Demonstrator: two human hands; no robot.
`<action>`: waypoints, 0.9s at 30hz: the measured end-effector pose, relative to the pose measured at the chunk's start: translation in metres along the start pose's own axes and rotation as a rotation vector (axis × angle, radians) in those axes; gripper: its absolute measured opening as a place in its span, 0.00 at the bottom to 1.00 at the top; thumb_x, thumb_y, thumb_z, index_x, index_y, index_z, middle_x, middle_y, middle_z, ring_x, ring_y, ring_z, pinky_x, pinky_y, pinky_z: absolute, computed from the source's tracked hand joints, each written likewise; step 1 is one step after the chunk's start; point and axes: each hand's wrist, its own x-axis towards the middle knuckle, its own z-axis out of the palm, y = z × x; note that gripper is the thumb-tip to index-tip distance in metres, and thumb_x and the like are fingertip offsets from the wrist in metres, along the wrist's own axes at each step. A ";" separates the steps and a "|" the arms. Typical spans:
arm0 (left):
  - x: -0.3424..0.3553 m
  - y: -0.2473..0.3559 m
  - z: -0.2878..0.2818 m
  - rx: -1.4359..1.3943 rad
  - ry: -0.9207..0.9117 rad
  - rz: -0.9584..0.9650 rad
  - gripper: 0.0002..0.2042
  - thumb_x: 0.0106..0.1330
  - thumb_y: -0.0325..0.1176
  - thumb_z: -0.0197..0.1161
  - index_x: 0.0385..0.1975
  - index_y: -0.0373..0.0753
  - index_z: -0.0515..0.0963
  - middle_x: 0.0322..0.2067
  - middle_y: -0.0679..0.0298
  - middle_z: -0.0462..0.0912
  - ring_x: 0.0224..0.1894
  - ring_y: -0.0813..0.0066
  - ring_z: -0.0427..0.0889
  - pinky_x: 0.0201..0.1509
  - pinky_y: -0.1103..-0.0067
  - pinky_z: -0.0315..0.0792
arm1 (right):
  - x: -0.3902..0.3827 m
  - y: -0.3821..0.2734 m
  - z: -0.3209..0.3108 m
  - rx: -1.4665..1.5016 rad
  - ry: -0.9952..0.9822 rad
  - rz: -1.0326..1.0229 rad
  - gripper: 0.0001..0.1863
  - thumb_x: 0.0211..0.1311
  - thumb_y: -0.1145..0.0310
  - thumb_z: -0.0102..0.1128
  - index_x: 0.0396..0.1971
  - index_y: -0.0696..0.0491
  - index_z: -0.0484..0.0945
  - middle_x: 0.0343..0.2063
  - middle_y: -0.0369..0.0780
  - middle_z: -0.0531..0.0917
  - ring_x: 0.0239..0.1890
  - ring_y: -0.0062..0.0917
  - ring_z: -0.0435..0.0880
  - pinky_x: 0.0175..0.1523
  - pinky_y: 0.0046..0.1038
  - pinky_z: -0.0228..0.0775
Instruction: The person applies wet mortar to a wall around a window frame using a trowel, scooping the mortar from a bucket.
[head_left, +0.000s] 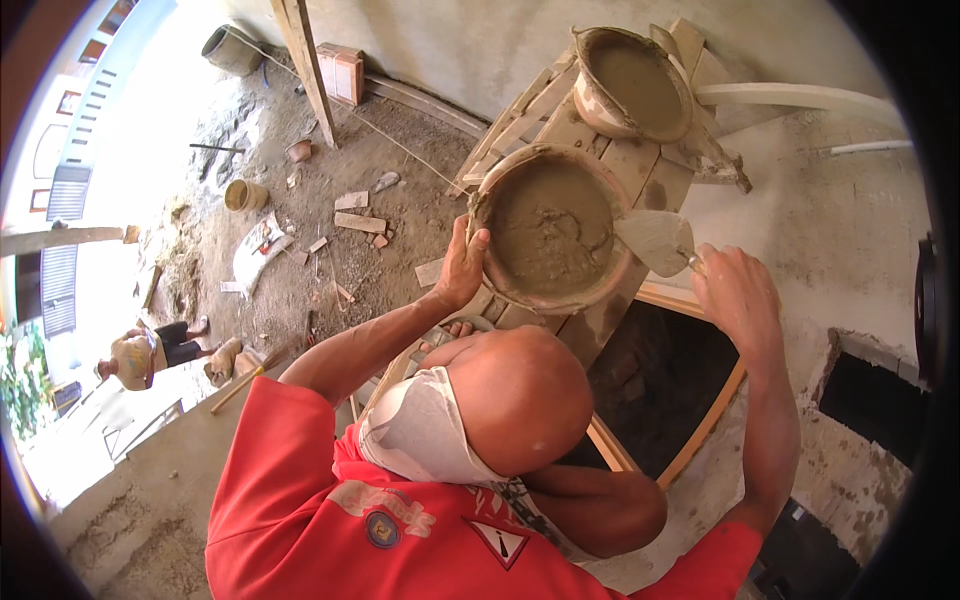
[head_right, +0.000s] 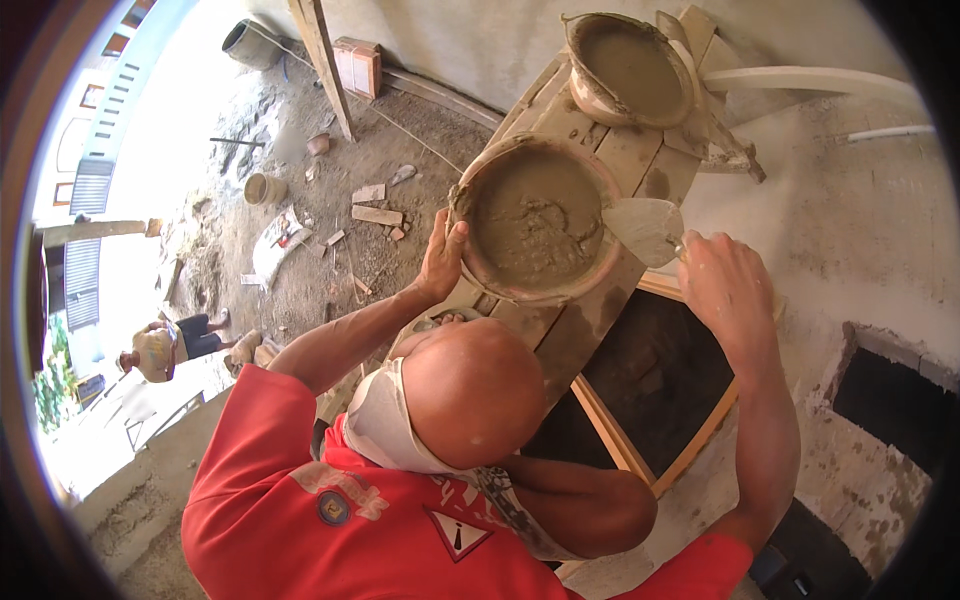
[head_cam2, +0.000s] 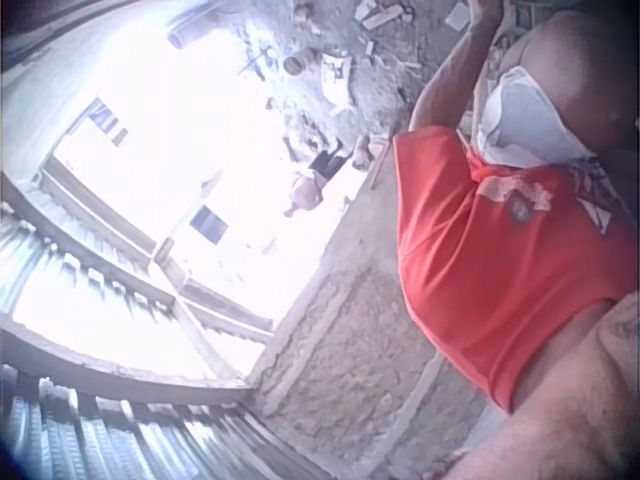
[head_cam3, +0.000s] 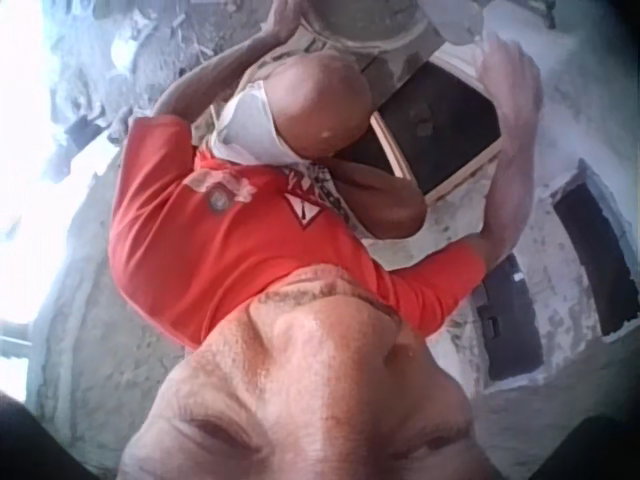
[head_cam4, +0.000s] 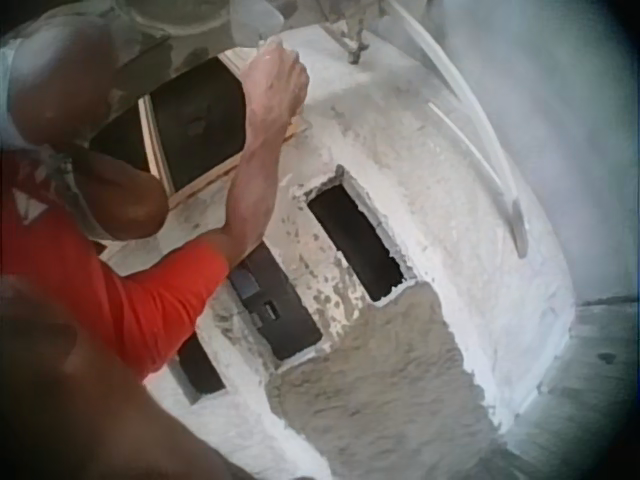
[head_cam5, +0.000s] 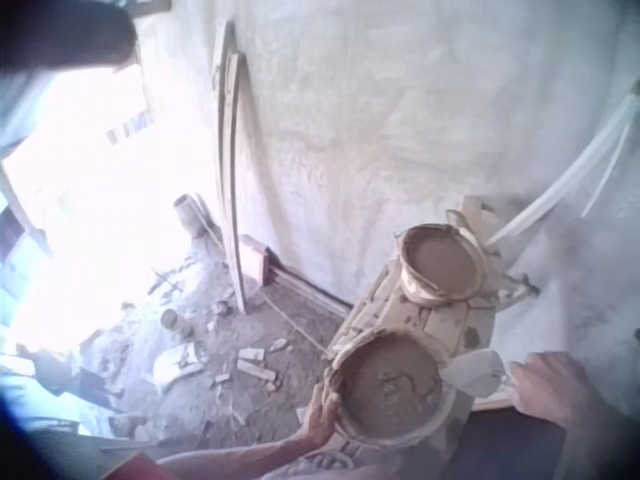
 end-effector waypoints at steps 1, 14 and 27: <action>-0.006 0.005 -0.004 0.048 0.037 -0.003 0.27 0.80 0.51 0.46 0.65 0.34 0.60 0.52 0.49 0.74 0.56 0.62 0.71 0.63 0.68 0.65 | 0.008 -0.002 0.012 0.036 0.006 -0.044 0.11 0.61 0.65 0.61 0.38 0.57 0.80 0.30 0.50 0.84 0.38 0.48 0.85 0.46 0.47 0.77; -0.014 0.011 -0.012 0.124 0.071 -0.045 0.28 0.80 0.52 0.46 0.66 0.33 0.60 0.53 0.49 0.75 0.55 0.62 0.73 0.62 0.69 0.66 | 0.033 -0.078 0.123 0.746 -0.051 -0.126 0.19 0.64 0.55 0.60 0.42 0.57 0.81 0.35 0.54 0.85 0.41 0.53 0.84 0.48 0.47 0.76; 0.000 -0.031 -0.023 0.191 -0.043 -0.183 0.39 0.78 0.57 0.45 0.74 0.28 0.50 0.67 0.42 0.63 0.69 0.53 0.63 0.72 0.67 0.58 | 0.007 -0.085 0.190 0.576 0.187 0.026 0.23 0.64 0.52 0.64 0.48 0.54 0.76 0.29 0.49 0.86 0.29 0.45 0.87 0.30 0.44 0.80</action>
